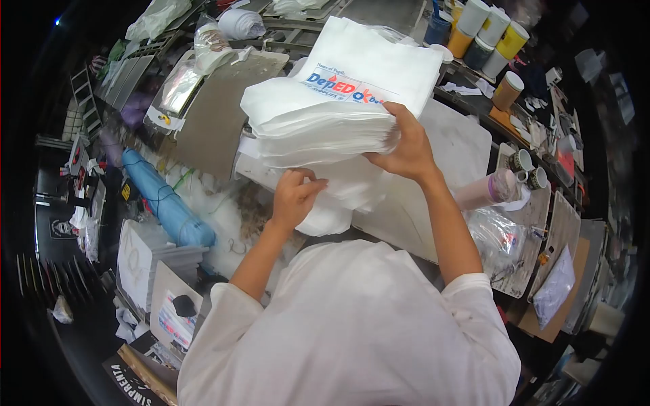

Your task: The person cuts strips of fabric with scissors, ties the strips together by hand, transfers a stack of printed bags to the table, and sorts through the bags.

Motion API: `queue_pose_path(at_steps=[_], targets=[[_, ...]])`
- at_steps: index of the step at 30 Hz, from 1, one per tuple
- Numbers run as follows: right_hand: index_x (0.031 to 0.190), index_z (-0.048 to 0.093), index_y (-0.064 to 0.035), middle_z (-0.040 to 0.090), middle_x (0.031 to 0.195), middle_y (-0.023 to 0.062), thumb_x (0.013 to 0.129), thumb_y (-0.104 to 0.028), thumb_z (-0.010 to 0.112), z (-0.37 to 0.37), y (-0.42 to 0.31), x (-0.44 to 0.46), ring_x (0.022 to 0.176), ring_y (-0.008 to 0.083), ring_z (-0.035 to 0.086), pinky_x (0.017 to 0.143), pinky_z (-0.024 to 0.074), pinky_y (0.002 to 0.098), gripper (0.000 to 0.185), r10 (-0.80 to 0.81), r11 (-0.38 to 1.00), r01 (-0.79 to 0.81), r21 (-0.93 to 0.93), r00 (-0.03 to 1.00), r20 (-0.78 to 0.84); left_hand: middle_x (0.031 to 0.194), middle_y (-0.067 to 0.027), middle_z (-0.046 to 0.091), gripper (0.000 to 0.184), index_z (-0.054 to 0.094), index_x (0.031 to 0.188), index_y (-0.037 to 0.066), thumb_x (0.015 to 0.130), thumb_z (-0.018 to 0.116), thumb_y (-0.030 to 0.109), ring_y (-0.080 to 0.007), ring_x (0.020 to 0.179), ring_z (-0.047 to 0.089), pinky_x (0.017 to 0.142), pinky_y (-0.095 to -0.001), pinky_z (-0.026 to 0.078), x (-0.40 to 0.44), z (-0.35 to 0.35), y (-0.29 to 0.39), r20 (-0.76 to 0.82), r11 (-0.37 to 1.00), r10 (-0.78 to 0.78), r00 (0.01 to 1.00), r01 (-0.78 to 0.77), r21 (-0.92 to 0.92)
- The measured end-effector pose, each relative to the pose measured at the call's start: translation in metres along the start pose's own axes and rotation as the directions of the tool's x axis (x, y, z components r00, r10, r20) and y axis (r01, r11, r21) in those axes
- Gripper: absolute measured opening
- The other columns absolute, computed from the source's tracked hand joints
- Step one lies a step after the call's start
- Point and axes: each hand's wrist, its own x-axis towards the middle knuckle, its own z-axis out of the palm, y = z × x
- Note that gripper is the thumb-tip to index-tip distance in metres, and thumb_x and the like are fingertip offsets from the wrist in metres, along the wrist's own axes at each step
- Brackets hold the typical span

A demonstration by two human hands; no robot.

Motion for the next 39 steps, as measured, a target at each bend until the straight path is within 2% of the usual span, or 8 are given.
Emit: queue_pose_path(at_steps=[8,11,13,23,25,28,34,39], targets=[[0.130,0.050,-0.0066,0.064,0.118,0.0161,0.057,-0.019,0.092,0.000,0.003,0.000,0.108,0.0325,0.064,0.093,0.0510,0.0392,0.084,-0.037,0.999,0.037,-0.009,0.999,-0.017,0.090,-0.0008,0.066,0.021,0.077,0.093,0.015,0.074,0.077,0.006,-0.0223,0.079,0.057,0.072,-0.0369,0.044,0.003,-0.005,-0.004,0.155,0.994,0.068,0.986,-0.053,-0.099],[0.129,0.050,-0.0062,0.063,0.119,0.0165,0.057,-0.019,0.093,0.000,0.002,-0.002,0.109,0.0331,0.064,0.094,0.0505,0.0394,0.085,-0.018,1.000,0.018,0.006,1.000,-0.009,0.087,-0.0035,0.066,0.019,0.075,0.089,0.010,0.074,0.073,-0.001,-0.0241,0.078,0.060,0.070,-0.0367,0.045,0.010,-0.001,-0.008,0.045,0.989,0.141,0.989,-0.138,-0.051],[0.131,0.049,-0.0065,0.063,0.120,0.0166,0.056,-0.018,0.093,-0.002,0.003,-0.005,0.110,0.0337,0.063,0.094,0.0503,0.0397,0.087,-0.033,0.999,0.033,0.001,0.999,-0.001,0.079,-0.0062,0.063,0.014,0.069,0.081,0.006,0.071,0.072,-0.004,-0.0271,0.070,0.058,0.064,-0.0368,0.045,0.027,0.000,0.007,-0.231,0.995,0.095,0.968,-0.097,0.005],[0.134,0.045,-0.0122,0.060,0.115,0.0166,0.054,-0.008,0.086,0.014,0.002,-0.009,0.109,0.0391,0.058,0.093,0.0480,0.0437,0.090,-0.102,0.993,0.106,0.044,0.991,-0.088,0.077,-0.0082,0.063,0.014,0.065,0.078,0.002,0.072,0.078,0.002,-0.0269,0.069,0.059,0.061,-0.0342,0.046,0.027,0.006,0.035,-0.340,0.997,-0.071,0.938,0.060,-0.041],[0.135,0.044,-0.0112,0.060,0.118,0.0169,0.055,-0.007,0.085,0.013,0.000,-0.008,0.110,0.0372,0.060,0.092,0.0495,0.0421,0.090,-0.088,0.996,0.090,0.022,0.993,-0.083,0.084,-0.0092,0.067,0.018,0.072,0.087,0.004,0.071,0.081,0.006,-0.0268,0.076,0.062,0.066,-0.0344,0.049,0.011,0.005,0.029,-0.046,0.986,0.033,0.998,-0.040,-0.164],[0.137,0.043,-0.0099,0.060,0.121,0.0172,0.055,-0.006,0.084,0.012,0.002,-0.007,0.110,0.0349,0.062,0.092,0.0511,0.0400,0.092,-0.078,0.997,0.079,0.006,0.995,-0.059,0.088,-0.0100,0.068,0.021,0.076,0.092,0.007,0.072,0.080,0.007,-0.0272,0.083,0.063,0.073,-0.0350,0.051,0.001,0.012,0.018,0.086,0.991,-0.020,0.996,0.031,-0.130],[0.137,0.044,-0.0083,0.061,0.120,0.0173,0.055,-0.007,0.084,0.008,0.000,-0.005,0.109,0.0344,0.063,0.091,0.0513,0.0388,0.092,-0.048,0.999,0.049,0.023,0.998,-0.040,0.087,-0.0078,0.071,0.011,0.077,0.083,0.004,0.072,0.081,0.006,-0.0226,0.084,0.063,0.076,-0.0341,0.051,-0.005,0.025,-0.006,0.229,0.860,-0.195,0.954,0.279,-0.426],[0.136,0.047,-0.0079,0.062,0.120,0.0169,0.055,-0.007,0.084,0.007,-0.002,-0.004,0.109,0.0342,0.063,0.092,0.0514,0.0386,0.089,-0.058,0.998,0.059,0.027,0.997,-0.052,0.087,-0.0080,0.071,0.012,0.077,0.083,0.003,0.072,0.081,0.004,-0.0210,0.082,0.063,0.076,-0.0338,0.051,0.005,0.027,-0.013,0.339,0.824,-0.182,0.923,0.332,-0.460]])
